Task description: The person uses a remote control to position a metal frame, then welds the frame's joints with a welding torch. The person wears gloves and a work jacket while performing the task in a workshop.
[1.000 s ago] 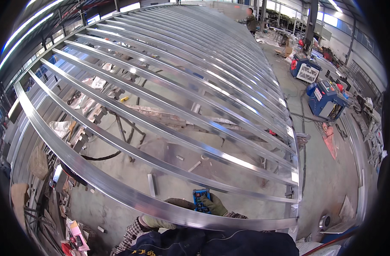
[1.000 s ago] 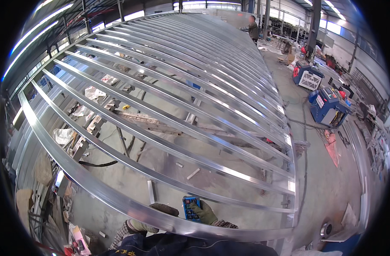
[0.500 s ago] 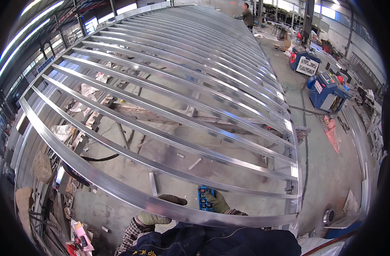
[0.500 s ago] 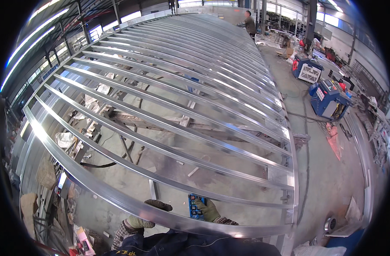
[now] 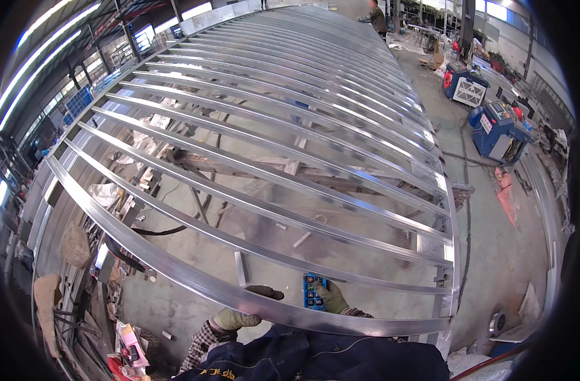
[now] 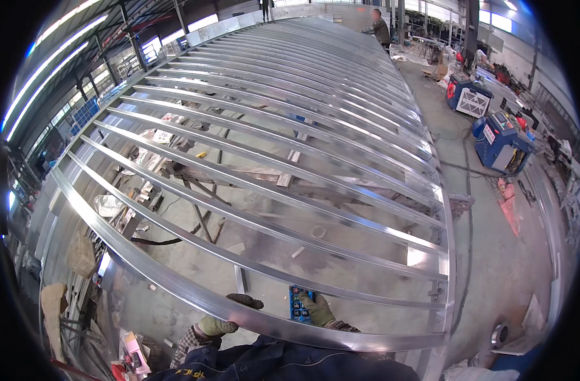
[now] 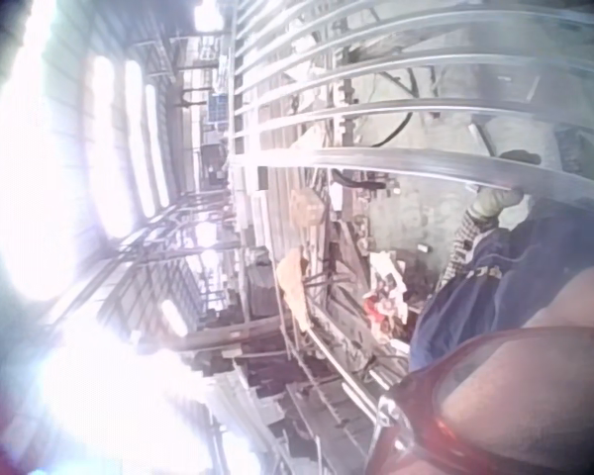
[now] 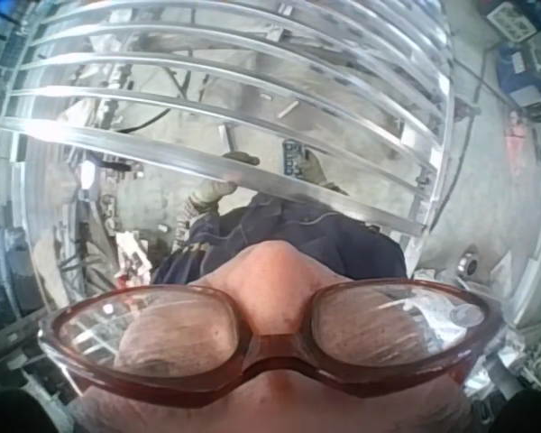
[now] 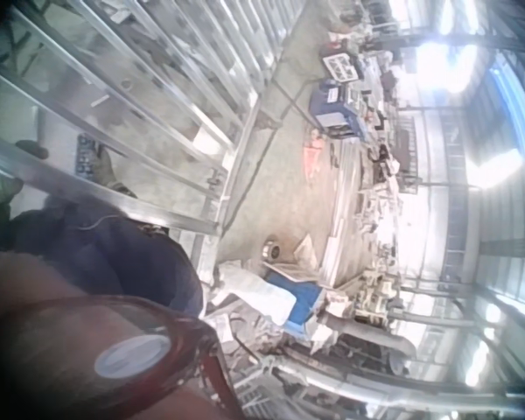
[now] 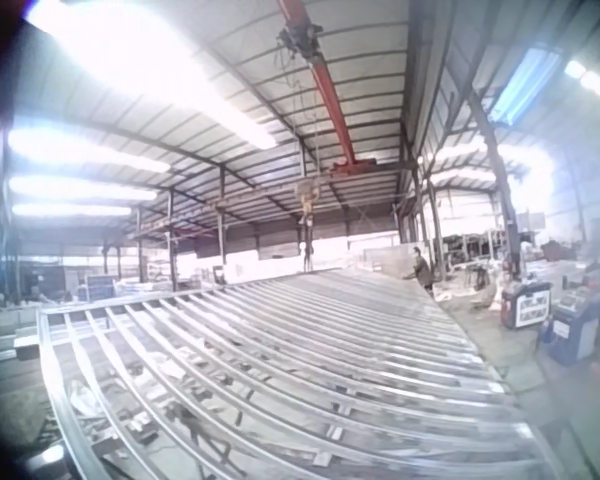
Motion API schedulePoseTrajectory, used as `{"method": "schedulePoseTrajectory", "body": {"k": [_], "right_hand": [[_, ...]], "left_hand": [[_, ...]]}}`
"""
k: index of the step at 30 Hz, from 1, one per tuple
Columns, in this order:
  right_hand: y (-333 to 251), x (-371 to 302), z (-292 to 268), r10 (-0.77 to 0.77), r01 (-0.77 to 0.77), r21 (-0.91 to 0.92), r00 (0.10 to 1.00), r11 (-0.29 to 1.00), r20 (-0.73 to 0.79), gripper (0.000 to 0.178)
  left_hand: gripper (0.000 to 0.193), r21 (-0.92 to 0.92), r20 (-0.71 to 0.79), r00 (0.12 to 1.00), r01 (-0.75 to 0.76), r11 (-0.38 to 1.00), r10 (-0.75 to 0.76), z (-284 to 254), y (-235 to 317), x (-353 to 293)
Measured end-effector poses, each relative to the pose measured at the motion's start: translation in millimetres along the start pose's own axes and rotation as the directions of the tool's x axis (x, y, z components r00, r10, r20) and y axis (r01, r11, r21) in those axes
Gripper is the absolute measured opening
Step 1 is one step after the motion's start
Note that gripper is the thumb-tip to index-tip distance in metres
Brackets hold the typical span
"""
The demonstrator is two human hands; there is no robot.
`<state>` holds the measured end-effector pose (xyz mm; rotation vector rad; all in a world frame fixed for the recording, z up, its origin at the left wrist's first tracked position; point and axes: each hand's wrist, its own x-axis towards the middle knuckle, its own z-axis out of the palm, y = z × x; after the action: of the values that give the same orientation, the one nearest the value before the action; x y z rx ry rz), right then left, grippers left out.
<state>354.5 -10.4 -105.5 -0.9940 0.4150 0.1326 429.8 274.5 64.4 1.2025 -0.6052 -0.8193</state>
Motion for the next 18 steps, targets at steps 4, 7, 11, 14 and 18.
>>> {"method": "schedulePoseTrajectory", "body": {"k": [4, 7, 11, 14, 18], "right_hand": [[-12.3, -5.3, 6.0, -0.041, 0.041, 0.001, 0.998, 0.999, 0.04, 0.036], [-14.5, -6.0, 7.4, -0.127, 0.126, 0.05, 0.991, 0.991, 0.029, 0.035], [-5.3, 4.7, -2.1, -0.174, 0.168, -0.133, 0.984, 0.977, -0.033, 0.037], [3.7, 14.5, -14.0, -0.386, 0.371, -0.427, 0.921, 0.825, 0.054, 0.038], [12.0, 18.4, -25.5, -0.235, 0.237, -0.463, 0.97, 0.854, 0.063, 0.036]], "left_hand": [[0.097, -0.011, -0.018, 1.0, 0.016, 1.0, -0.016, 1.8, -2.5, -2.9], [0.096, 0.018, -0.012, 1.0, 0.008, 1.0, -0.008, -3.3, -8.9, -3.2], [0.101, 0.129, -0.042, 0.996, 0.078, 0.989, -0.073, -9.3, -13.4, -3.8], [0.1, 0.132, -0.038, 0.996, 0.09, 0.987, -0.086, -6.7, -10.4, -4.1], [0.099, 0.119, -0.034, 0.996, 0.086, 0.989, -0.082, 0.3, -4.0, -0.9]]}}
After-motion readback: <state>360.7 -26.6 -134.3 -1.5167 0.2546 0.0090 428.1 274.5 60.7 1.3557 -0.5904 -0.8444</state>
